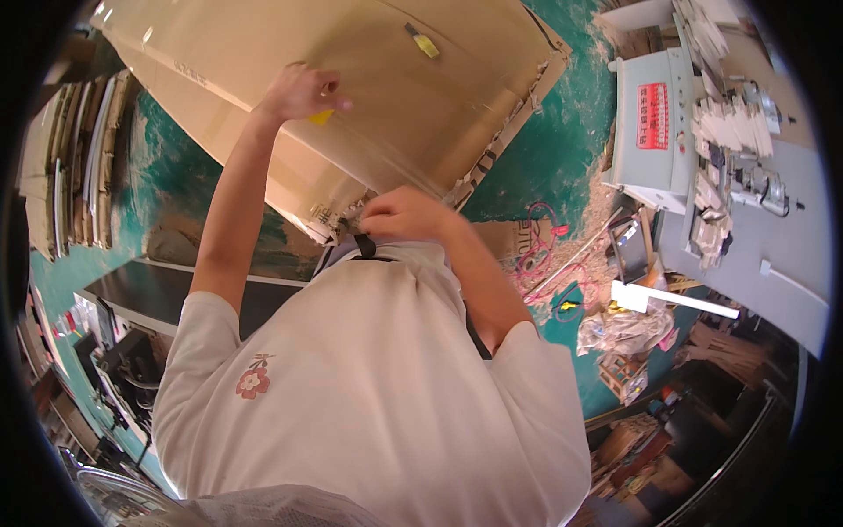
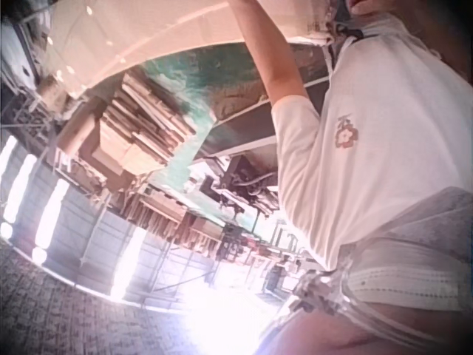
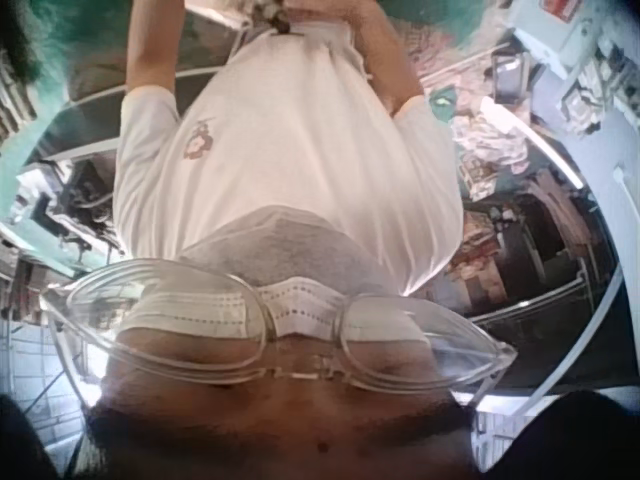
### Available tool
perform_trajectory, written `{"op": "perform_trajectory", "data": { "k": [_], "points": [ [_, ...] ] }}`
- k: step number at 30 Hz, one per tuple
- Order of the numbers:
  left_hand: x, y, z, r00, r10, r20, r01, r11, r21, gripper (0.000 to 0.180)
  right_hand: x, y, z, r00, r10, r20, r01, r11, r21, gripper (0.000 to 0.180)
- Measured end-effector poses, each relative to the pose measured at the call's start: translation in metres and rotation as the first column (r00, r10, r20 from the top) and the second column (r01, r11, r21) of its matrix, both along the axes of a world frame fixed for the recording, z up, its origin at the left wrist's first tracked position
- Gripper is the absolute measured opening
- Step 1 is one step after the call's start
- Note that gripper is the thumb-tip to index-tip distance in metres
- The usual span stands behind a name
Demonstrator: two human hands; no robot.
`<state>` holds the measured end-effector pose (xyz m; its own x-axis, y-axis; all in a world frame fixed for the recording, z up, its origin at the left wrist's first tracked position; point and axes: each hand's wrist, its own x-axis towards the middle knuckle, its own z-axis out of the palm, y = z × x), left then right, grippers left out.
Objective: The person tapes large flat cardboard boxes in a manufacturing workshop. They apply yellow adhesive tape along the seams of the boxes by hand and cut it using a utility knife.
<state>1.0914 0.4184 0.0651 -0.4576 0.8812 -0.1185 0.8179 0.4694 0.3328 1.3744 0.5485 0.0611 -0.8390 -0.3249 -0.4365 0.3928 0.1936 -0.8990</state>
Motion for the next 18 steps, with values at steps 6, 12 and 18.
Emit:
{"op": "perform_trajectory", "data": {
  "k": [6, 12, 18],
  "points": [
    [0.023, 0.019, -0.004, 0.995, -0.009, -0.099, -0.001, 0.995, -0.103, 0.046, -0.013, 0.067, -0.077, 0.816, -0.431, 0.385, 0.453, 0.891, 0.036, 0.020],
    [0.056, 0.015, 0.007, 0.959, -0.244, -0.142, 0.203, 0.946, -0.251, 0.024, -0.143, 0.042, -0.076, 0.989, -0.135, -0.053, 0.145, 0.927, 0.346, 0.020],
    [0.068, -0.005, -0.024, 0.970, -0.014, -0.243, -0.053, 0.962, -0.267, 0.020, -0.217, 0.119, -0.067, 0.659, 0.061, -0.749, 0.734, 0.161, 0.659, 0.035]
  ]
}}
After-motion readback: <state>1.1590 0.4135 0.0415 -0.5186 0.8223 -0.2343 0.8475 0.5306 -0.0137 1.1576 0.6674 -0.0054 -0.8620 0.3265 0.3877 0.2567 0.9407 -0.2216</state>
